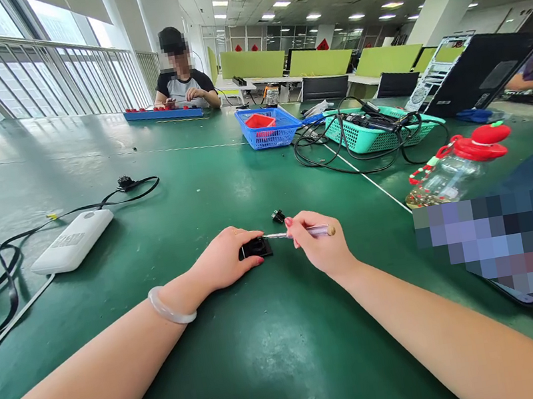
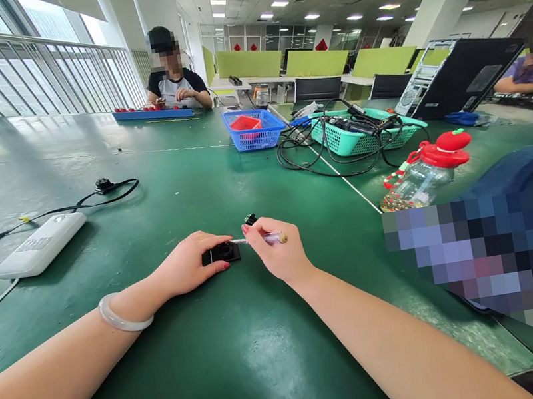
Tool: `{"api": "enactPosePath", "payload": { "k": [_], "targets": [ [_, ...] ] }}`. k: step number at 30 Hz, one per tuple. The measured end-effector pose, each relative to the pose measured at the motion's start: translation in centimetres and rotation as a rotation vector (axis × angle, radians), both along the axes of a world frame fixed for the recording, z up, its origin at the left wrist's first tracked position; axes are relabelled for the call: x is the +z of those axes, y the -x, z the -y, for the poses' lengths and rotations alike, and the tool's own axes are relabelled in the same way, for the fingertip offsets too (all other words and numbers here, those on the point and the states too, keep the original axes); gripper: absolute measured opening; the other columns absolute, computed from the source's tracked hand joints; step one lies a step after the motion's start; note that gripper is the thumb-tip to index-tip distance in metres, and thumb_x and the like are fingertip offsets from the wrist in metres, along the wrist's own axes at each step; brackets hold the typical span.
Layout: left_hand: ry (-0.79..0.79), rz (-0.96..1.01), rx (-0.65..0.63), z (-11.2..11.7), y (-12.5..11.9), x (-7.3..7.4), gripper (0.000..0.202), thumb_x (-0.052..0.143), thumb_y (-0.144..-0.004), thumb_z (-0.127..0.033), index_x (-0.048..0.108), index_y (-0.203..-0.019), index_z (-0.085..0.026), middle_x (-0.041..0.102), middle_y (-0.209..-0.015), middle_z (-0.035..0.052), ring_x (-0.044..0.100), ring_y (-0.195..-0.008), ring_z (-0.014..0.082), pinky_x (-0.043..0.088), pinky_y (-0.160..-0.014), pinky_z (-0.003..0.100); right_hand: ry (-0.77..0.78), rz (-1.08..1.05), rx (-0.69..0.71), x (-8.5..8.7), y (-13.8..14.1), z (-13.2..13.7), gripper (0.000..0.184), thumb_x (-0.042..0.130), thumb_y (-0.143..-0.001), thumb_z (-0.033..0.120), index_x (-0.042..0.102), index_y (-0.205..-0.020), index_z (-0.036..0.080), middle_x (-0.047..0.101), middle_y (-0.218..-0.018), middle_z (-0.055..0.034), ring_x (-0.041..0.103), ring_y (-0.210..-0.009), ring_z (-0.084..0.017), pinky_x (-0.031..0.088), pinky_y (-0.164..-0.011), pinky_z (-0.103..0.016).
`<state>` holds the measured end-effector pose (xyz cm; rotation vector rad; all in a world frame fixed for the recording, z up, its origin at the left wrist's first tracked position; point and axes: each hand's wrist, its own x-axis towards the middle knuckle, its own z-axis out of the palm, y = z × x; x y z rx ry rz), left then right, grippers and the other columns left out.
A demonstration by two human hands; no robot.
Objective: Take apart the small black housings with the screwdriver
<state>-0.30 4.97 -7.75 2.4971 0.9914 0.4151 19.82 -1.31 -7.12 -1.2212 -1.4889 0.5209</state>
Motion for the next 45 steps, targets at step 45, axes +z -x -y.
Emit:
{"api": "enactPosePath", "payload": {
  "k": [45],
  "targets": [
    [-0.145,-0.073,0.311,0.4,0.6,0.7,0.045,0.041,-0.078,-0.014,0.065,-0.114,-0.024,0.07,-0.114,0.0024,0.055,-0.112,0.0261,0.044,-0.102,0.046,0.2,-0.298,0.02,-2.3,-3.3,-4.0,0.046,0.058,-0.08,0.057,0.062,-0.055,0.019,0.052,-0.051,0.0008,0.049,-0.052,-0.011,0.04,-0.056,-0.026]
  ]
}}
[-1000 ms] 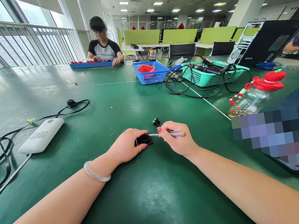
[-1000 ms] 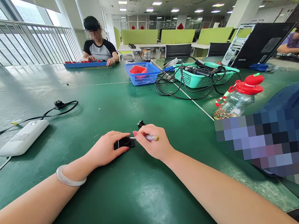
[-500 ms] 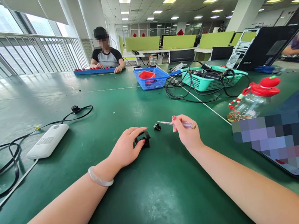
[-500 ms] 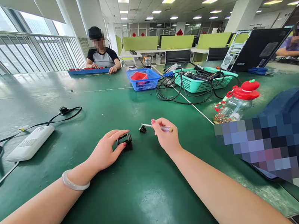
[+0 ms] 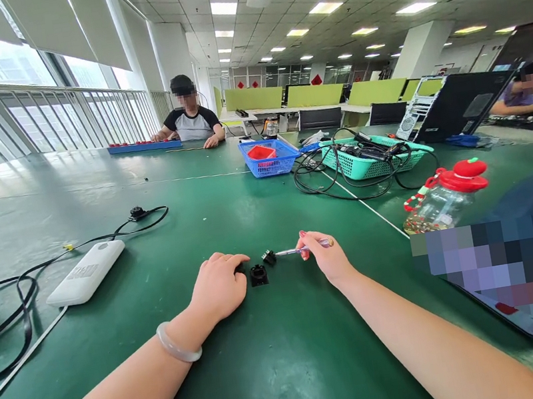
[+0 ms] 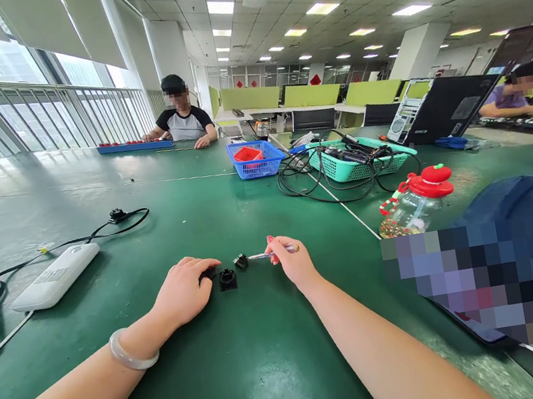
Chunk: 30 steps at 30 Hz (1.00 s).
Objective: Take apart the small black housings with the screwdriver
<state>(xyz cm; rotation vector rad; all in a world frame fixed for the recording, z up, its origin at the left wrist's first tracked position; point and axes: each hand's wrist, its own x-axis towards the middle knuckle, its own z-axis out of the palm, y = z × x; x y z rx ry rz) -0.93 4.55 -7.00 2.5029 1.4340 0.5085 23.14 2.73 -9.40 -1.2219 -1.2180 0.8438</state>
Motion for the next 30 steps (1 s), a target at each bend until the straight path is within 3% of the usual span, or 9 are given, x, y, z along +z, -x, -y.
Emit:
{"api": "enactPosePath", "payload": {
  "k": [3,6,9,14,17,19,23,26,30],
  "targets": [
    [0.003,0.074,-0.114,0.2,-0.3,-0.2,0.043,0.042,-0.085,-0.024,0.056,-0.125,-0.024,0.062,-0.127,0.004,0.049,-0.122,0.0247,0.039,-0.109,0.046,-0.028,-0.07,-0.008,-0.3,-0.1,-0.2,0.05,0.056,-0.082,0.055,0.057,-0.047,0.019,0.047,-0.044,0.0016,0.043,-0.045,-0.01,0.035,-0.05,-0.026],
    [0.031,0.085,-0.232,0.2,-0.7,-0.7,0.054,0.047,-0.087,-0.045,0.044,-0.137,-0.024,0.05,-0.142,0.0064,0.04,-0.132,0.0264,0.032,-0.113,0.048,-0.051,-0.202,-0.092,-0.8,-0.4,-0.7,0.053,0.055,-0.082,0.055,0.051,-0.043,0.019,0.04,-0.039,0.0028,0.036,-0.041,-0.008,0.028,-0.045,-0.026],
    [0.053,0.051,-0.24,0.0,-1.4,-1.2,0.06,0.047,-0.087,-0.053,0.041,-0.139,-0.024,0.052,-0.139,0.009,0.04,-0.132,0.0284,0.031,-0.112,0.052,-0.052,-0.3,-0.117,-1.0,-0.6,-1.1,0.052,0.056,-0.08,0.055,0.049,-0.042,0.02,0.037,-0.039,0.0036,0.033,-0.04,-0.008,0.027,-0.043,-0.026],
    [0.067,0.053,-0.303,0.6,-2.1,-0.9,0.036,0.047,-0.089,-0.036,0.056,-0.123,-0.028,0.064,-0.123,0.0061,0.05,-0.12,0.0257,0.037,-0.107,0.051,-0.055,-0.334,-0.125,-0.7,-0.4,-1.3,0.05,0.059,-0.077,0.055,0.049,-0.043,0.02,0.038,-0.039,0.0034,0.033,-0.039,-0.008,0.026,-0.042,-0.026],
    [0.062,0.065,-0.379,1.7,-2.2,-0.5,0.036,0.046,-0.085,-0.02,0.057,-0.118,-0.03,0.064,-0.121,0.0035,0.051,-0.119,0.0234,0.035,-0.108,0.05,-0.062,-0.349,-0.132,-0.5,-0.4,-1.3,0.05,0.059,-0.077,0.055,0.048,-0.043,0.02,0.038,-0.04,0.0033,0.034,-0.04,-0.008,0.025,-0.041,-0.025],
    [0.052,0.074,-0.396,2.6,-2.4,-0.3,0.036,0.052,-0.082,-0.022,0.057,-0.117,-0.029,0.063,-0.122,0.0038,0.051,-0.119,0.0241,0.032,-0.109,0.051,-0.07,-0.372,-0.131,-0.6,-0.5,-1.3,0.05,0.06,-0.076,0.055,0.049,-0.043,0.02,0.038,-0.04,0.0034,0.034,-0.04,-0.008,0.025,-0.041,-0.025],
    [0.075,0.071,-0.379,4.3,-3.2,-0.3,0.026,0.063,-0.079,-0.042,0.06,-0.1,-0.028,0.064,-0.113,0.0028,0.052,-0.113,0.0257,0.033,-0.107,0.054,-0.079,-0.412,-0.111,-0.7,-0.7,-1.4,0.048,0.062,-0.076,0.054,0.051,-0.044,0.019,0.039,-0.04,0.0036,0.034,-0.039,-0.007,0.026,-0.041,-0.024],
    [0.098,0.059,-0.374,5.6,-3.3,-0.3,0.015,0.061,-0.083,-0.039,0.058,-0.09,-0.025,0.064,-0.104,0.0016,0.052,-0.107,0.0235,0.035,-0.104,0.051,-0.074,-0.423,-0.1,-0.7,-0.9,-1.3,0.049,0.062,-0.077,0.053,0.051,-0.044,0.019,0.039,-0.039,0.0039,0.035,-0.039,-0.006,0.027,-0.041,-0.023],
    [0.102,0.023,-0.355,7.5,-0.3,-0.1,0.011,0.057,-0.086,-0.035,0.056,-0.089,-0.025,0.062,-0.103,0.0012,0.052,-0.105,0.0211,0.036,-0.104,0.046,-0.076,-0.395,-0.099,-0.7,-1.0,-1.2,0.05,0.061,-0.077,0.056,0.051,-0.045,0.019,0.038,-0.039,0.0043,0.035,-0.038,-0.007,0.028,-0.041,-0.024]
  ]
}}
